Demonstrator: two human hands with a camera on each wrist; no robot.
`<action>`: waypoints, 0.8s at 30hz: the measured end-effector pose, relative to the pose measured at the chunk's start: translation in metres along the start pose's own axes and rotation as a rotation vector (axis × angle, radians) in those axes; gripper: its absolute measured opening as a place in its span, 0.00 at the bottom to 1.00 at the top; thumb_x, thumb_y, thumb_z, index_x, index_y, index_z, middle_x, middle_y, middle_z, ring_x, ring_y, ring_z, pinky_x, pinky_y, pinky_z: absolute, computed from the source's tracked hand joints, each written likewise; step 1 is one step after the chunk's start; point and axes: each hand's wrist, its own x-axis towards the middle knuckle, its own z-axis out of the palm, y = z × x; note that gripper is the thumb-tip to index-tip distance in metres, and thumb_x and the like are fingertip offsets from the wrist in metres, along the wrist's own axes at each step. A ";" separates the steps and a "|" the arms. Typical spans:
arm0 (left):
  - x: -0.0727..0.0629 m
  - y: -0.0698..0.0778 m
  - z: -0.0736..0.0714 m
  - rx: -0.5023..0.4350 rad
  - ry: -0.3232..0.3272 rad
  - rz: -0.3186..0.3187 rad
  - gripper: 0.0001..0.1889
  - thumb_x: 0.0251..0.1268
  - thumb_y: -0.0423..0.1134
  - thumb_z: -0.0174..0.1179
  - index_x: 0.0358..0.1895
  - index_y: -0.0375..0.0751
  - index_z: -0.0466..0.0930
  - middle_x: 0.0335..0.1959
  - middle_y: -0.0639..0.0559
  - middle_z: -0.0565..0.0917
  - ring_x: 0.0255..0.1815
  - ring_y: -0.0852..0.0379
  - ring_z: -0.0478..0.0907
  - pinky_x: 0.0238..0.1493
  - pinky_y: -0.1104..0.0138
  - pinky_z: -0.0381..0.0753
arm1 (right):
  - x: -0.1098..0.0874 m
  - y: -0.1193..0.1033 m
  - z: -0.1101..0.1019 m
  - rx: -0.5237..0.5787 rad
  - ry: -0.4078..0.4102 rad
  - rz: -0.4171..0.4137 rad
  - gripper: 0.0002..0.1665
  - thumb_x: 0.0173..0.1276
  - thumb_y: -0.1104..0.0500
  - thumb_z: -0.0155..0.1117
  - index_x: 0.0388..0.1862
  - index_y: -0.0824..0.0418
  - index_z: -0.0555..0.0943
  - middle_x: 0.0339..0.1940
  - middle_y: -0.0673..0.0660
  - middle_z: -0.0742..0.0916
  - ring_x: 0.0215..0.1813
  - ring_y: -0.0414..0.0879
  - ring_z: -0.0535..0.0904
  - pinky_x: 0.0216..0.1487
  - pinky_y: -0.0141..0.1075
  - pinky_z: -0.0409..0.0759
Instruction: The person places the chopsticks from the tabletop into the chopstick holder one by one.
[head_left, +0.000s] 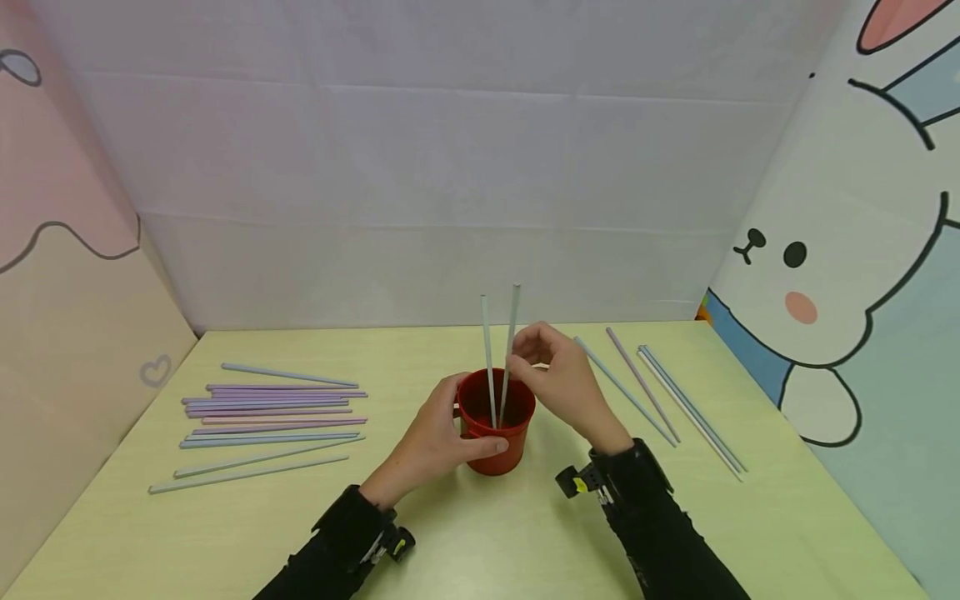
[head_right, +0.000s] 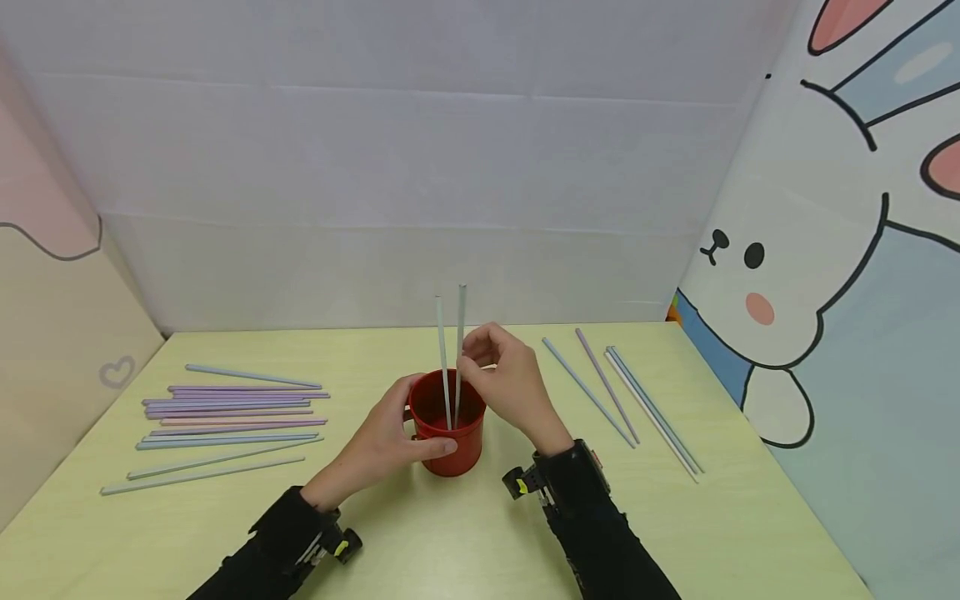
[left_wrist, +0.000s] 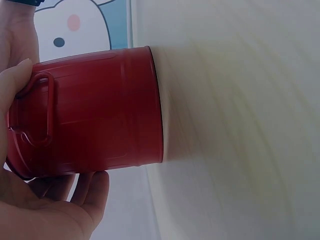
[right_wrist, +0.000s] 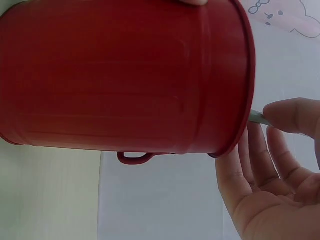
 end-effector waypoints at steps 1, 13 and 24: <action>0.000 0.000 0.000 0.001 -0.001 -0.001 0.48 0.57 0.45 0.82 0.78 0.44 0.63 0.70 0.53 0.74 0.70 0.53 0.72 0.66 0.52 0.82 | 0.000 0.000 0.000 0.000 -0.001 0.001 0.07 0.74 0.65 0.69 0.48 0.63 0.82 0.41 0.58 0.89 0.43 0.50 0.87 0.49 0.41 0.88; 0.000 0.000 0.000 0.011 0.005 -0.004 0.49 0.56 0.45 0.83 0.78 0.44 0.63 0.70 0.54 0.74 0.70 0.53 0.72 0.66 0.53 0.82 | 0.000 0.002 0.002 -0.020 0.004 0.032 0.09 0.75 0.65 0.68 0.50 0.65 0.82 0.41 0.58 0.90 0.41 0.50 0.89 0.46 0.41 0.88; 0.001 0.000 0.000 0.006 0.004 -0.004 0.48 0.55 0.46 0.83 0.77 0.44 0.65 0.69 0.54 0.75 0.70 0.53 0.72 0.66 0.53 0.82 | 0.003 0.010 -0.044 -0.185 0.142 -0.001 0.12 0.75 0.64 0.68 0.55 0.60 0.84 0.44 0.58 0.90 0.46 0.50 0.88 0.50 0.35 0.87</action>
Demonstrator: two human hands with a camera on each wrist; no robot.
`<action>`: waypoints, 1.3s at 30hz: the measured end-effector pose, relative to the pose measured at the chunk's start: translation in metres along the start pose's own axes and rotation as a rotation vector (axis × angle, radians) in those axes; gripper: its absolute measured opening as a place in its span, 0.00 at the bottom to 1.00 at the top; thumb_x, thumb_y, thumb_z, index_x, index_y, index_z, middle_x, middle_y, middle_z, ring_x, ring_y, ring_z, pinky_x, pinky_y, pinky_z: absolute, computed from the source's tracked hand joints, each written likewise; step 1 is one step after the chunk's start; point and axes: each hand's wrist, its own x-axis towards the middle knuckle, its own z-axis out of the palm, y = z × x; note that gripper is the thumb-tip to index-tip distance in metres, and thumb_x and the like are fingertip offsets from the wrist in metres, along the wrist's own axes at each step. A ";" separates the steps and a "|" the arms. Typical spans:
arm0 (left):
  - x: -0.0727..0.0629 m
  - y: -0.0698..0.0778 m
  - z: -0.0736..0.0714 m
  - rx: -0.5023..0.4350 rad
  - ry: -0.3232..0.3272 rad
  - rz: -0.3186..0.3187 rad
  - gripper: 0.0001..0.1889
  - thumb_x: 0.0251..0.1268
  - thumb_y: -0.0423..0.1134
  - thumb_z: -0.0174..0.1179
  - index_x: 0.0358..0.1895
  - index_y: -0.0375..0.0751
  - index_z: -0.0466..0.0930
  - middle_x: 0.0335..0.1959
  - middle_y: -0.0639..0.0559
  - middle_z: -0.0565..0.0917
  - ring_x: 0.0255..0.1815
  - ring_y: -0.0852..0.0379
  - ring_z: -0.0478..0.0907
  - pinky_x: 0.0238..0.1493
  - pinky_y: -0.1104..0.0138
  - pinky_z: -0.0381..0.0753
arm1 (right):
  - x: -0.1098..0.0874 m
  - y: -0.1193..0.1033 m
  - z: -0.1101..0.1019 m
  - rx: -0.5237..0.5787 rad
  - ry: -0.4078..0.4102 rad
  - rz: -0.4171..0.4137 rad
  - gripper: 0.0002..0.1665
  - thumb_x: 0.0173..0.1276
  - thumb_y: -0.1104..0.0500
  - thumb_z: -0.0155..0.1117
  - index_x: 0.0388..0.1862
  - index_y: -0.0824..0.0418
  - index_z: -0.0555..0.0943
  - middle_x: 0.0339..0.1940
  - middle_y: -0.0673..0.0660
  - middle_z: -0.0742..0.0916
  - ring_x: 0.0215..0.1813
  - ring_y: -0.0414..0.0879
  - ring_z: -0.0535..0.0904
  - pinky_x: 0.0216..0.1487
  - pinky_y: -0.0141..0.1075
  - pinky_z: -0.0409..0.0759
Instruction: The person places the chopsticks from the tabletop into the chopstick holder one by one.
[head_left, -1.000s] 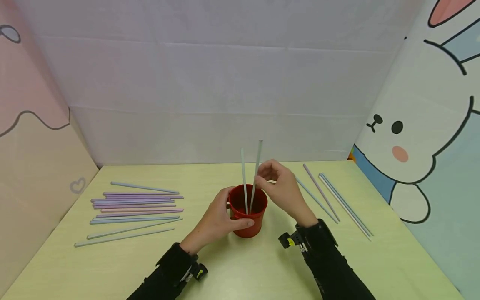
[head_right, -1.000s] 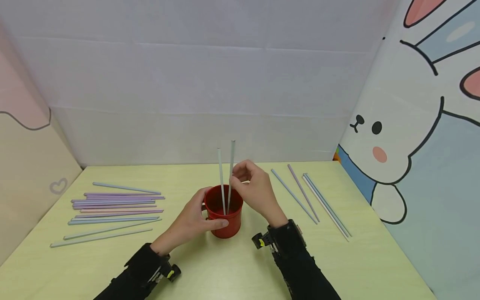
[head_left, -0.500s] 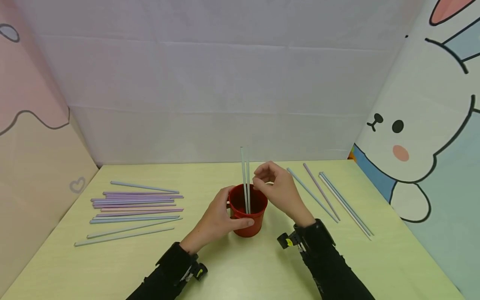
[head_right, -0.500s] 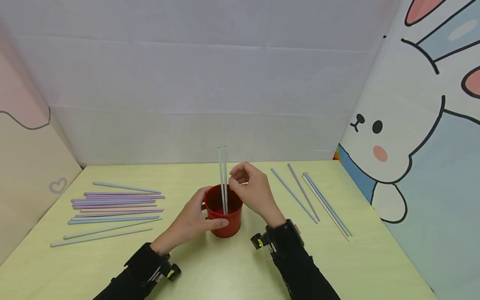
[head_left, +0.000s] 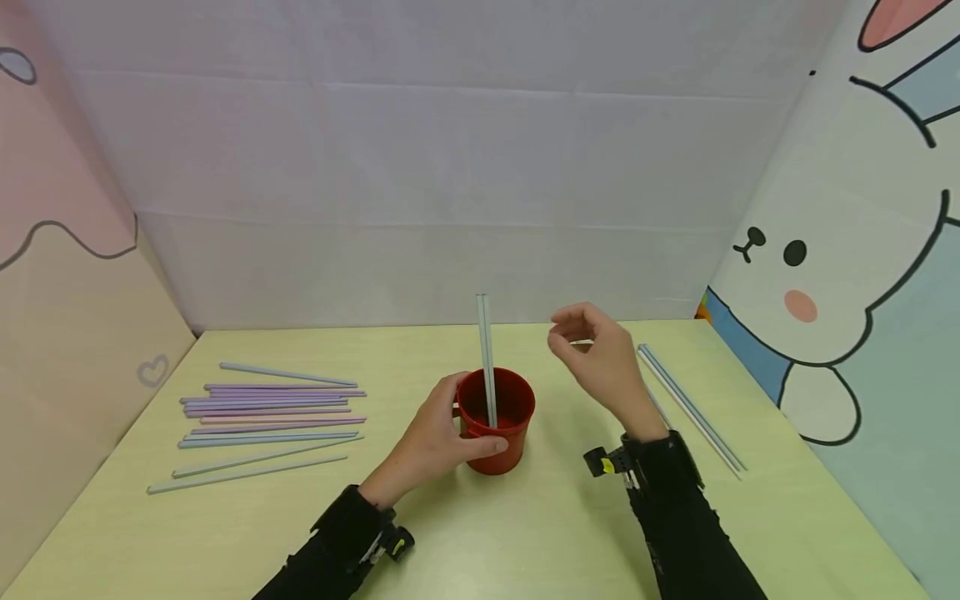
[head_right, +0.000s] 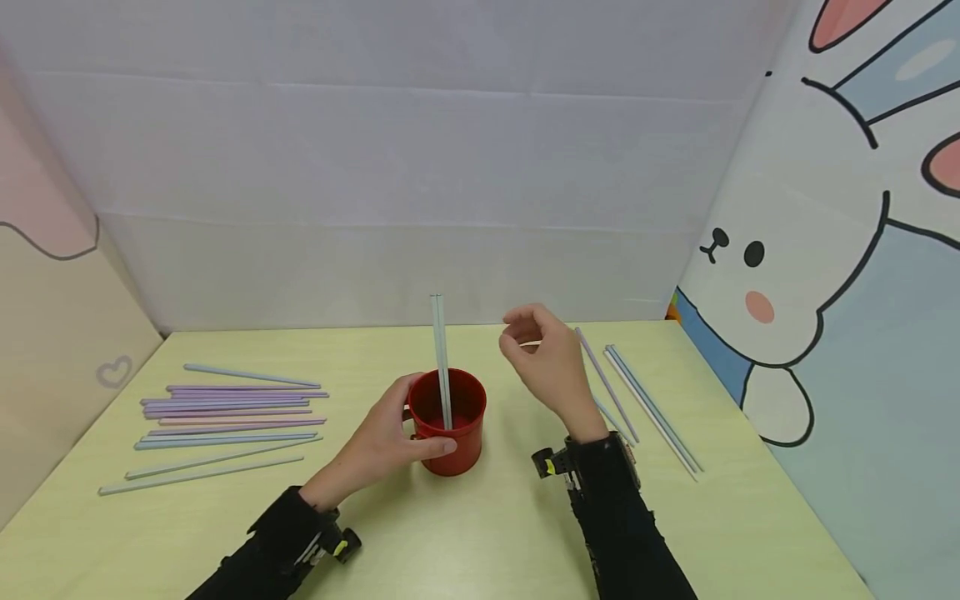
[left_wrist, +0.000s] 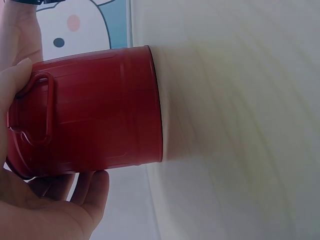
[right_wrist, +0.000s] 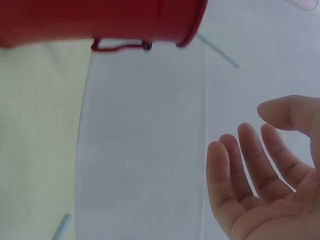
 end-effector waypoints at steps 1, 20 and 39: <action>0.000 0.000 0.000 -0.001 0.000 -0.001 0.48 0.55 0.45 0.83 0.77 0.44 0.65 0.69 0.54 0.75 0.70 0.53 0.72 0.65 0.53 0.82 | 0.001 0.004 -0.005 -0.038 0.015 -0.010 0.13 0.75 0.64 0.69 0.56 0.61 0.84 0.45 0.59 0.90 0.47 0.51 0.87 0.50 0.38 0.87; -0.001 -0.003 0.001 0.006 0.007 -0.014 0.49 0.54 0.46 0.83 0.78 0.44 0.65 0.69 0.54 0.75 0.70 0.52 0.72 0.64 0.53 0.83 | -0.011 0.071 -0.045 -0.453 -0.196 0.124 0.23 0.73 0.64 0.70 0.63 0.73 0.79 0.53 0.75 0.84 0.51 0.69 0.80 0.56 0.59 0.80; -0.001 -0.002 0.002 0.013 0.009 -0.003 0.48 0.55 0.46 0.83 0.78 0.44 0.64 0.70 0.54 0.74 0.70 0.52 0.72 0.65 0.53 0.83 | -0.020 0.106 -0.034 -0.540 -0.286 0.225 0.20 0.71 0.65 0.65 0.57 0.79 0.82 0.42 0.74 0.88 0.41 0.64 0.83 0.47 0.57 0.82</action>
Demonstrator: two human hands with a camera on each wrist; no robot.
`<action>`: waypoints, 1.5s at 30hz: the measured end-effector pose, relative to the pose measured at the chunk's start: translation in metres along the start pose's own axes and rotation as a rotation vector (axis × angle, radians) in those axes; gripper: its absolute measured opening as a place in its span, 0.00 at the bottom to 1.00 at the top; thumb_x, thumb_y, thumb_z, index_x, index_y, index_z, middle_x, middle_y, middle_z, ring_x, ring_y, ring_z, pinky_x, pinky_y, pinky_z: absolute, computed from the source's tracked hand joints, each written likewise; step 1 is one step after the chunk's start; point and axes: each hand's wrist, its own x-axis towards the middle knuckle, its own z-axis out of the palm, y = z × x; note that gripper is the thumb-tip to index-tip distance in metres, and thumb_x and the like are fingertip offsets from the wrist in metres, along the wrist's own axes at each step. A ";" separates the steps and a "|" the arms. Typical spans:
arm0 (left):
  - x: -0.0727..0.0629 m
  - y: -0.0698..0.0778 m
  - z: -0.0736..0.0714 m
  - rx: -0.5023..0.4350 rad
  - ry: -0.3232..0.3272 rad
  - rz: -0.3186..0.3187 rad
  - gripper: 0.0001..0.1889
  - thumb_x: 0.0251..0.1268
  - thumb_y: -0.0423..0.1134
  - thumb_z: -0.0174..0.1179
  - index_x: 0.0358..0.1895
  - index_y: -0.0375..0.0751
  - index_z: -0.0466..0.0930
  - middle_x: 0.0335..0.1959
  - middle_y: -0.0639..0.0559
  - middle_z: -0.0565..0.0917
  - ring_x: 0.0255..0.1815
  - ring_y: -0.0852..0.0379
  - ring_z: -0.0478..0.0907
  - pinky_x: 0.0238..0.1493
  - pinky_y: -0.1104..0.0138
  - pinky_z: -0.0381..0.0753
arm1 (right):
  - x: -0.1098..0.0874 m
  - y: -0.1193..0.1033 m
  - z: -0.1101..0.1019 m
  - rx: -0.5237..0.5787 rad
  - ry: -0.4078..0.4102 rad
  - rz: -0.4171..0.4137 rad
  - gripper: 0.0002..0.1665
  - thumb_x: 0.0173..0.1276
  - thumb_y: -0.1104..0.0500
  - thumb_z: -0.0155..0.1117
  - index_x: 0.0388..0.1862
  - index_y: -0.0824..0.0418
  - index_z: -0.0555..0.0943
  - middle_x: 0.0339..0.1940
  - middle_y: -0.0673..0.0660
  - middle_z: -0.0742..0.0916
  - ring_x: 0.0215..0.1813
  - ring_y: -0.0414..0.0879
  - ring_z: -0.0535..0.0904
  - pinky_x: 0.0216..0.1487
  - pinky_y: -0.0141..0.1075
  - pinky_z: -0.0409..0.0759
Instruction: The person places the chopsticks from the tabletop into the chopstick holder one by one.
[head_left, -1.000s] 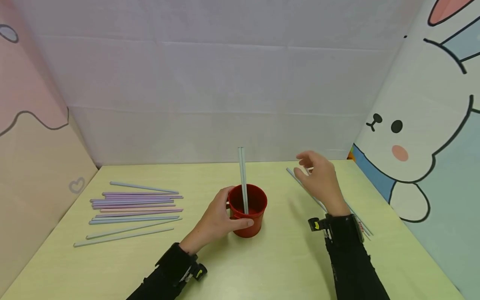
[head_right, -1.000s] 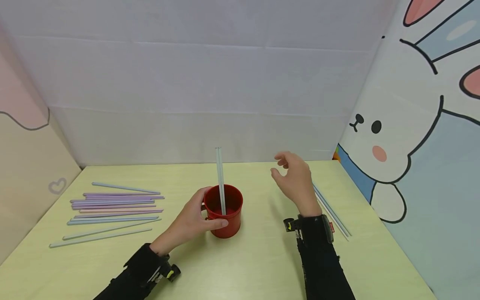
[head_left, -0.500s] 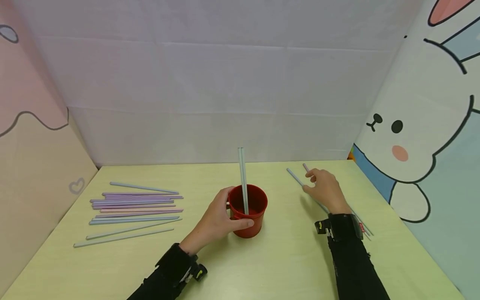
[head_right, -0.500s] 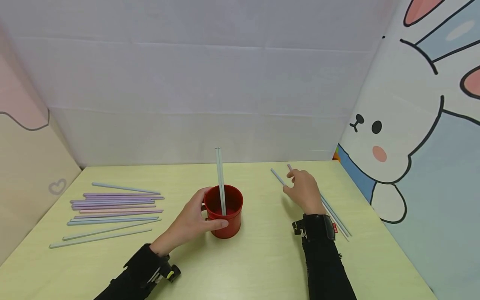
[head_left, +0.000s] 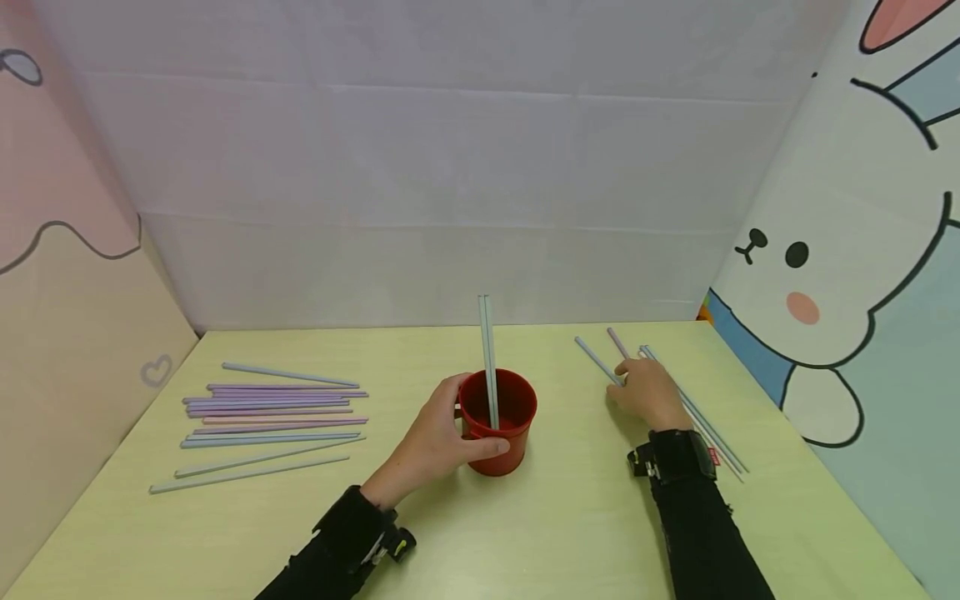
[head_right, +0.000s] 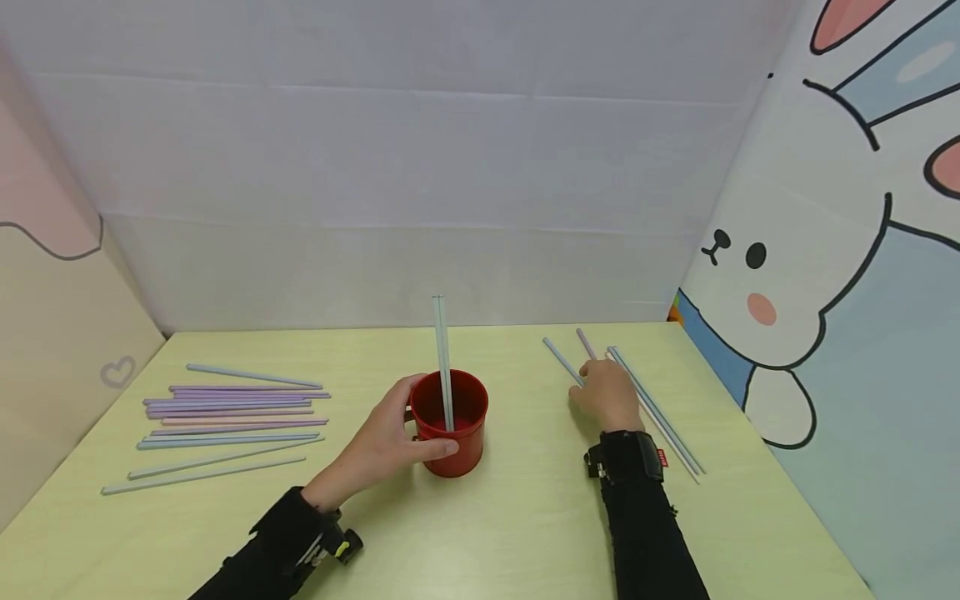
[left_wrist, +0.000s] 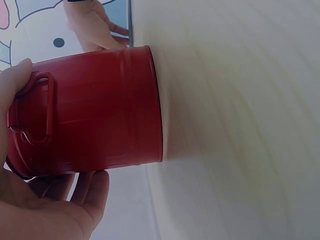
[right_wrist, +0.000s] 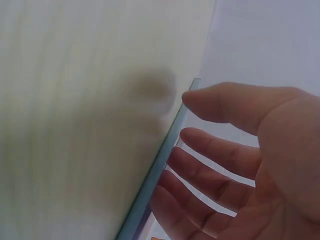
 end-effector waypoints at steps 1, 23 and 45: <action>0.000 0.000 0.000 0.001 0.000 0.001 0.48 0.55 0.46 0.83 0.77 0.44 0.64 0.70 0.54 0.74 0.70 0.52 0.71 0.65 0.53 0.83 | 0.000 0.000 0.001 -0.008 0.007 0.006 0.20 0.71 0.66 0.65 0.56 0.79 0.83 0.41 0.72 0.88 0.39 0.63 0.83 0.46 0.57 0.82; 0.001 0.001 0.002 -0.003 -0.006 -0.008 0.49 0.55 0.47 0.83 0.78 0.45 0.64 0.70 0.54 0.74 0.70 0.52 0.71 0.65 0.53 0.83 | -0.003 -0.009 -0.002 0.002 0.015 -0.009 0.06 0.69 0.68 0.70 0.42 0.71 0.87 0.32 0.63 0.86 0.32 0.55 0.80 0.39 0.51 0.81; 0.001 0.000 -0.001 -0.006 -0.001 0.004 0.48 0.55 0.45 0.83 0.77 0.45 0.65 0.69 0.55 0.75 0.70 0.53 0.71 0.65 0.53 0.82 | -0.006 -0.075 -0.051 0.313 0.351 -0.210 0.11 0.75 0.64 0.67 0.54 0.62 0.88 0.37 0.58 0.90 0.39 0.52 0.87 0.45 0.33 0.84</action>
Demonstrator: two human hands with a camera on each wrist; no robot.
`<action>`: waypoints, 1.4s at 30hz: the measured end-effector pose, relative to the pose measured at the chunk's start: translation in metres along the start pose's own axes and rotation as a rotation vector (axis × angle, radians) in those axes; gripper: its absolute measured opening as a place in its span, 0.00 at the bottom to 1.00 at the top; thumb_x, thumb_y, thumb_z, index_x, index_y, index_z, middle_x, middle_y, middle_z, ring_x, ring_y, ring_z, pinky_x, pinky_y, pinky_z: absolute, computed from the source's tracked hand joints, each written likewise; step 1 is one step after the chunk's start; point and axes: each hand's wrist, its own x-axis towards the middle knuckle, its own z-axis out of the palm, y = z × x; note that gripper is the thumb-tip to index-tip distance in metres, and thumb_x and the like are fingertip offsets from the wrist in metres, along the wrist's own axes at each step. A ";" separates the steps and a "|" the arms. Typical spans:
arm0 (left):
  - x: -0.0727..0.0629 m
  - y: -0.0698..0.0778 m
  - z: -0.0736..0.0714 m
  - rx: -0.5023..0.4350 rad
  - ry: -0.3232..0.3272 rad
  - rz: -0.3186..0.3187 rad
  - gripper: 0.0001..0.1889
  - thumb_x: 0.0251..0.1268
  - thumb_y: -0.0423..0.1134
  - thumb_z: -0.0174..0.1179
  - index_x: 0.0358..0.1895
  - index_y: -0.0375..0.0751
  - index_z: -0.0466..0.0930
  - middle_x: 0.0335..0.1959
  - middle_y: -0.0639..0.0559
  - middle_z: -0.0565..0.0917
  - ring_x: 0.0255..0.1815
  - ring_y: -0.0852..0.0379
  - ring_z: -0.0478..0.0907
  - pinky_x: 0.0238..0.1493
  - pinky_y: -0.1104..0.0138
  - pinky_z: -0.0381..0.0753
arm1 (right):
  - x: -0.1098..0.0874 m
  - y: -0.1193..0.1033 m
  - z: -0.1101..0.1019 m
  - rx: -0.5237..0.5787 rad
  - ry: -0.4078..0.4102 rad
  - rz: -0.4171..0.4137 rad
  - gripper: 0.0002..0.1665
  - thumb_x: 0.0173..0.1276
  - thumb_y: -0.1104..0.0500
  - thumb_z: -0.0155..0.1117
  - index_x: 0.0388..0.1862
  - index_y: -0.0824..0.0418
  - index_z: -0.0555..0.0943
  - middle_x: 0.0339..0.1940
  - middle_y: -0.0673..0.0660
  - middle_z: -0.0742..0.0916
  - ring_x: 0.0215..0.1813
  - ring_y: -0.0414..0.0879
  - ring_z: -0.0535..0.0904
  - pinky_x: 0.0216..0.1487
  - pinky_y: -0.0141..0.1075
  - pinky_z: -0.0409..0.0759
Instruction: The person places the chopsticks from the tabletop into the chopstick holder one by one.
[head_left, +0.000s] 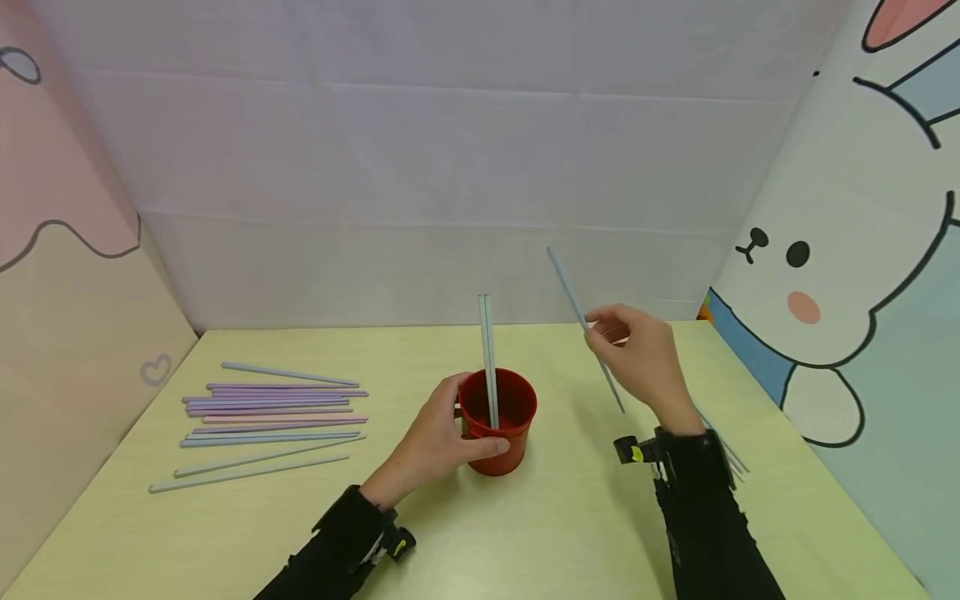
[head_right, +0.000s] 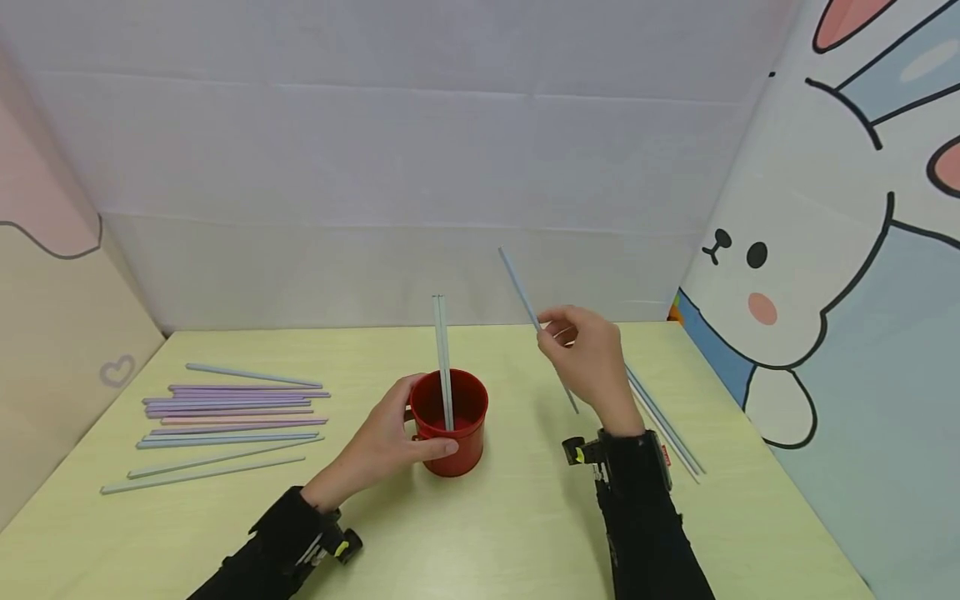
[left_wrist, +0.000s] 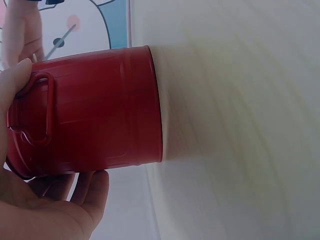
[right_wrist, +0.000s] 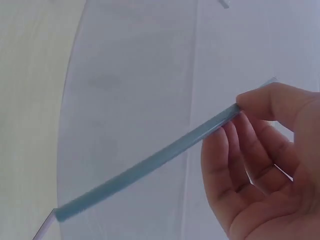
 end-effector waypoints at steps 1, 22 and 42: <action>0.000 0.000 0.000 0.001 -0.001 0.001 0.48 0.55 0.45 0.83 0.77 0.45 0.65 0.70 0.55 0.74 0.71 0.53 0.71 0.66 0.53 0.82 | 0.000 -0.004 -0.001 0.019 0.020 -0.008 0.11 0.75 0.64 0.67 0.54 0.62 0.88 0.37 0.58 0.91 0.39 0.50 0.87 0.44 0.29 0.84; -0.001 0.000 0.000 -0.007 -0.003 -0.006 0.48 0.55 0.46 0.83 0.77 0.46 0.64 0.70 0.55 0.74 0.71 0.52 0.71 0.67 0.51 0.81 | -0.009 -0.070 0.016 0.667 0.113 -0.016 0.13 0.73 0.68 0.70 0.55 0.69 0.83 0.41 0.59 0.88 0.41 0.46 0.88 0.48 0.38 0.91; 0.000 0.001 -0.001 -0.008 -0.002 -0.017 0.49 0.55 0.46 0.83 0.77 0.46 0.65 0.69 0.55 0.74 0.70 0.53 0.72 0.68 0.52 0.80 | -0.010 -0.065 0.045 0.626 -0.002 -0.023 0.13 0.71 0.73 0.66 0.52 0.68 0.80 0.39 0.63 0.86 0.38 0.46 0.86 0.43 0.38 0.91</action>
